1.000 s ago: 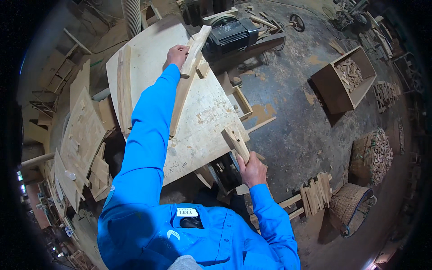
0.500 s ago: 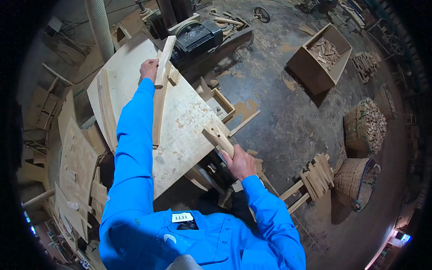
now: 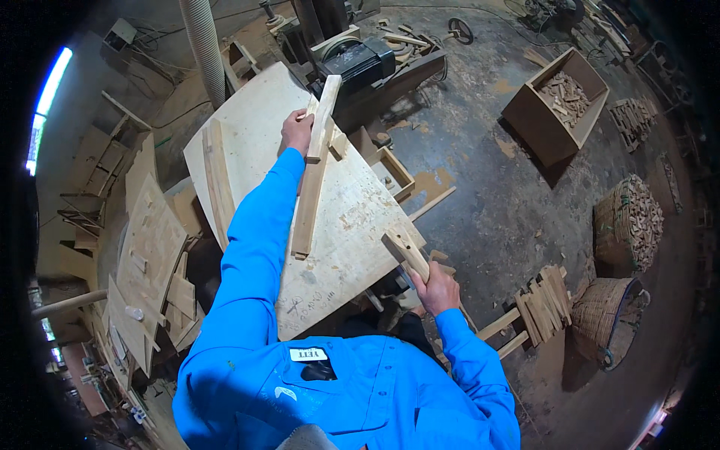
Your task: The person aligns wooden pieces against a template on a workbench, puts on a face mask, powers on a belt sander, and sands wooden pieces against the machine using a wooden holder.
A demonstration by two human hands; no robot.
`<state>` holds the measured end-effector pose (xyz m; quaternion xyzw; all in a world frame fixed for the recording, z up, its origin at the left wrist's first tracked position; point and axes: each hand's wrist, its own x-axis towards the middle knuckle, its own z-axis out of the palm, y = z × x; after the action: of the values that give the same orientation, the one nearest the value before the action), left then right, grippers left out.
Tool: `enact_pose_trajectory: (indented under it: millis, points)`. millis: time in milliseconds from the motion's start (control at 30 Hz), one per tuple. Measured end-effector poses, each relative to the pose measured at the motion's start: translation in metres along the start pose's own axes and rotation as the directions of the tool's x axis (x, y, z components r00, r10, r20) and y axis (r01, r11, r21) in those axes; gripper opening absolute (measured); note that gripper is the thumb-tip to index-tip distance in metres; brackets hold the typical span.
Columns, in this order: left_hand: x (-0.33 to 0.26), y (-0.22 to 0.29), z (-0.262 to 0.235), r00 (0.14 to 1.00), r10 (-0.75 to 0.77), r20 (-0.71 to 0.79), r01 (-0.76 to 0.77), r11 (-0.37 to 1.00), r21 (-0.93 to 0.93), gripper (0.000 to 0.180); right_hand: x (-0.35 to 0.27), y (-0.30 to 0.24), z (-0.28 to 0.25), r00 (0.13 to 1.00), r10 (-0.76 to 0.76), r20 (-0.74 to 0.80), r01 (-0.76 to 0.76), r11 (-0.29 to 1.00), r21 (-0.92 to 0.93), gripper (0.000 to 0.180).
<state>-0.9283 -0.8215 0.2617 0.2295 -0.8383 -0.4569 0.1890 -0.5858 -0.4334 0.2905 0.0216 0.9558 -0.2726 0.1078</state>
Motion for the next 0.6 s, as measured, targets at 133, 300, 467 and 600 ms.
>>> enact_pose_trajectory:
  millis: [133,300,467,600]
  points:
    - [-0.014,0.009,-0.006,0.967,0.215,-0.138,-0.181,0.957,0.225,0.029,-0.017,0.019,0.001,1.0,-0.004,-0.027,0.005,1.0,0.031,0.046]
    - [-0.037,0.004,-0.015,0.838,0.534,0.115,-0.54,0.777,0.323,0.026,-0.033,0.031,-0.007,0.998,0.041,0.044,-0.04,0.999,-0.007,0.046]
    - [-0.055,-0.009,-0.012,0.947,0.319,0.023,-0.316,0.92,0.23,0.026,-0.046,0.045,-0.008,0.997,0.06,0.058,-0.058,0.998,-0.037,0.046]
    - [-0.035,-0.033,-0.016,0.997,0.04,0.064,-0.045,0.996,0.073,0.032,-0.043,0.04,-0.008,0.998,0.026,0.062,-0.025,0.999,-0.02,0.047]
